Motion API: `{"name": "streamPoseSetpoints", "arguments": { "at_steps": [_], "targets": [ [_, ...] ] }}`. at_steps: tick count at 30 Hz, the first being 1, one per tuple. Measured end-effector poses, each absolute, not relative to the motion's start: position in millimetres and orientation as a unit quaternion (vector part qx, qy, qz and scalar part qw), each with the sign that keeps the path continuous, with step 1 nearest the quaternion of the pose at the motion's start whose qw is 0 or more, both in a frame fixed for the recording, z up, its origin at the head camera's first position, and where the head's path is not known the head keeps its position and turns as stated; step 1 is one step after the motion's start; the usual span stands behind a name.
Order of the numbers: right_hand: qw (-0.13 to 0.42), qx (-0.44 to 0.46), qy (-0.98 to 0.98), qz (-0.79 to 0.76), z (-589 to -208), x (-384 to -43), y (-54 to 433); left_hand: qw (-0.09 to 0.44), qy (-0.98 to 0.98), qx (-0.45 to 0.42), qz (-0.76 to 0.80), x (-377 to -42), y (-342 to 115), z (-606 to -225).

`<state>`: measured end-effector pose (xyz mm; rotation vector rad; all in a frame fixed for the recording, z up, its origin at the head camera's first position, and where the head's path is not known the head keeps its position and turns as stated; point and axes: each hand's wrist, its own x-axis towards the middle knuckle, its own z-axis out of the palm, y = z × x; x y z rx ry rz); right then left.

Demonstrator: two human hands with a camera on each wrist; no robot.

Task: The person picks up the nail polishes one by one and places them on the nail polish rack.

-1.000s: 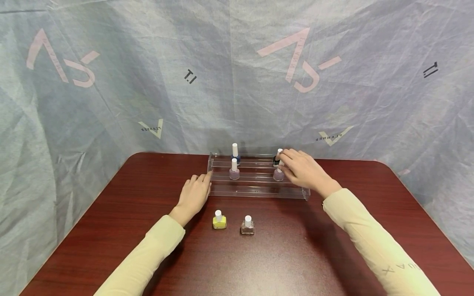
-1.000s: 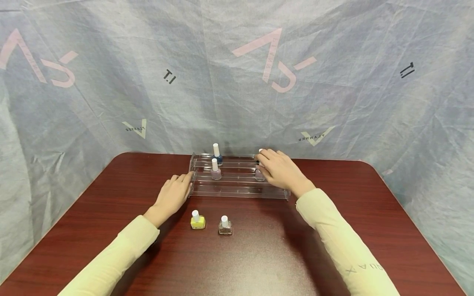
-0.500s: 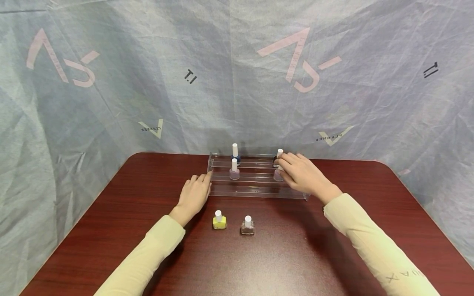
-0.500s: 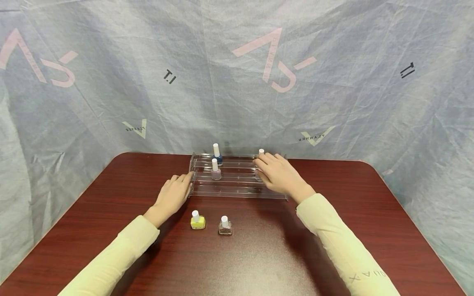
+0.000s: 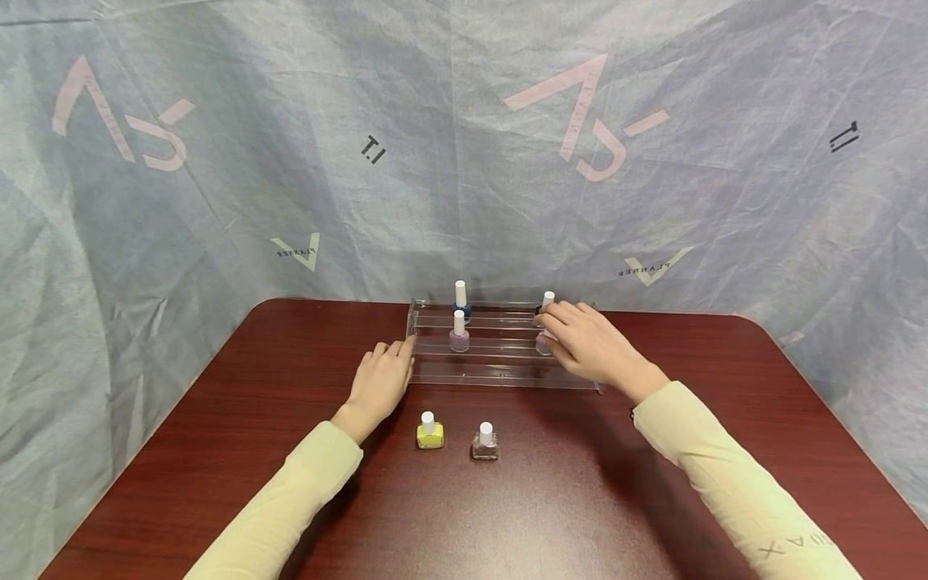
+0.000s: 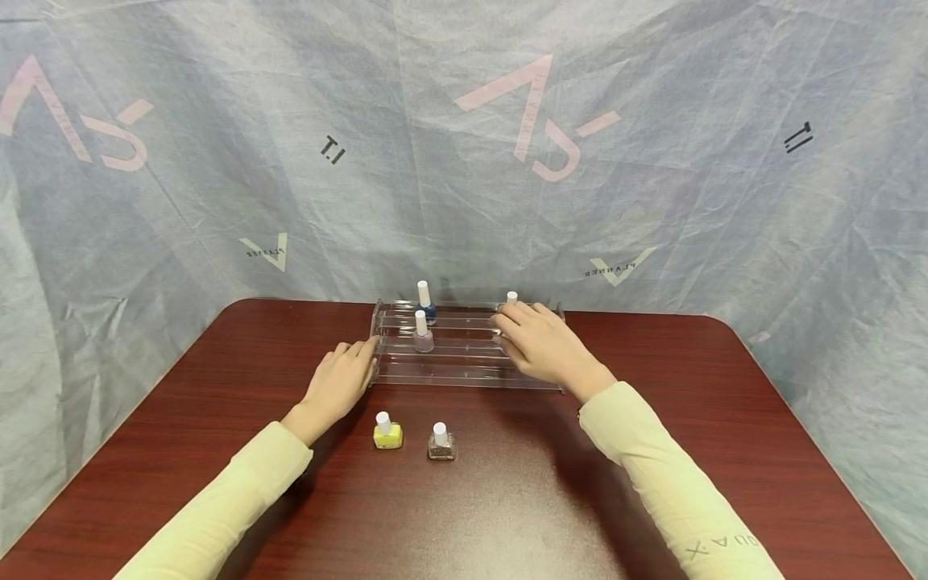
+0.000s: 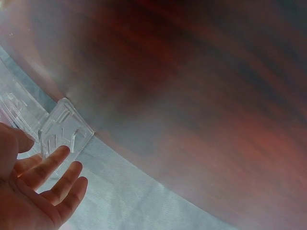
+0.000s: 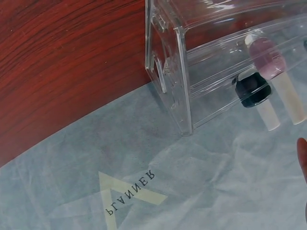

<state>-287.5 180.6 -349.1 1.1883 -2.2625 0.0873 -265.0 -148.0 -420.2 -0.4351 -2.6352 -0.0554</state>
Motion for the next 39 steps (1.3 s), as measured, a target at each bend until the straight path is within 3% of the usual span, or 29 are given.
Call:
{"name": "streamPoseSetpoints", "arguments": {
  "at_steps": [39],
  "targets": [
    [0.268, 0.513, -0.815, 0.034, -391, -254, 147, 0.236, -0.958, -0.161, -0.029, -264, -148, -419]
  ]
}}
